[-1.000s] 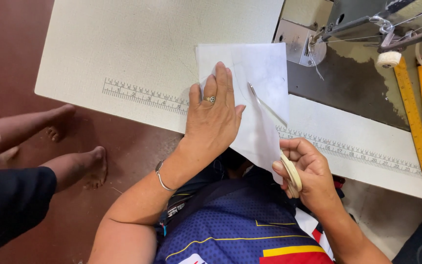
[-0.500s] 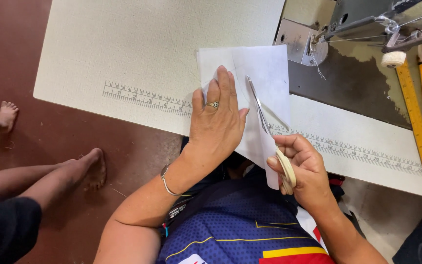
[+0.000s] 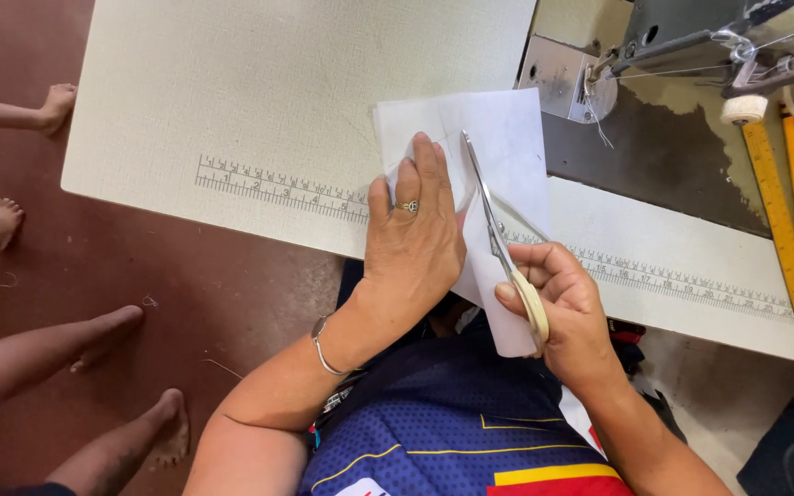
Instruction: The person uses a ruler and pencil to draw lines on a yellow paper pattern and a white sheet of paper. They then use scissors to cut the white paper along the drawn lines.
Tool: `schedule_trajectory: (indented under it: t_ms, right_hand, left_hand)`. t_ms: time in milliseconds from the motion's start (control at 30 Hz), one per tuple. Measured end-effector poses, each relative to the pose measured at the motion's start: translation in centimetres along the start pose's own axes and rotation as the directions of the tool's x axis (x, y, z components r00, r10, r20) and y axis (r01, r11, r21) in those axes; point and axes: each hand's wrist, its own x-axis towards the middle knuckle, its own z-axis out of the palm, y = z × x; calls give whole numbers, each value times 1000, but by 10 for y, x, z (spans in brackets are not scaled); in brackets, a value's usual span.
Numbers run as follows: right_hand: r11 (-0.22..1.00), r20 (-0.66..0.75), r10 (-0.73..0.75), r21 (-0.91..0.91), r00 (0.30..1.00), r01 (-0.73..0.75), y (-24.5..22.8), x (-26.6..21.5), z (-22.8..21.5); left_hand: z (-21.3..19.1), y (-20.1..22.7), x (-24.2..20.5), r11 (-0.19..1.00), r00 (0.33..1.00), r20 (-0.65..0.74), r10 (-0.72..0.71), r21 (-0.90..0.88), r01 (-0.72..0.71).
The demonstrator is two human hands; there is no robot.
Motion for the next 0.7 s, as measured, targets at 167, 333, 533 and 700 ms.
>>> schedule_trajectory:
  t_ms: [167,333,533,700]
  right_hand:
    - [998,-1,-13,58,1000,13,0,-4,7]
    - [1000,-26,20,20,999,-20,3,-5,4]
    - [999,-34,20,44,999,-18,-3,-8,15]
    - [995,-16,14,95,1000,-13,-14,-9,28]
  left_hand:
    - [-2,-1,0,1000,1000,-24,0,-18,0]
    - [3,-2,-1,1000,1000,-28,4,-28,-5]
    - [5,-2,-1,999,1000,-26,-3,-32,3]
    - [18,-2,-2,996,996,-85,1,92,7]
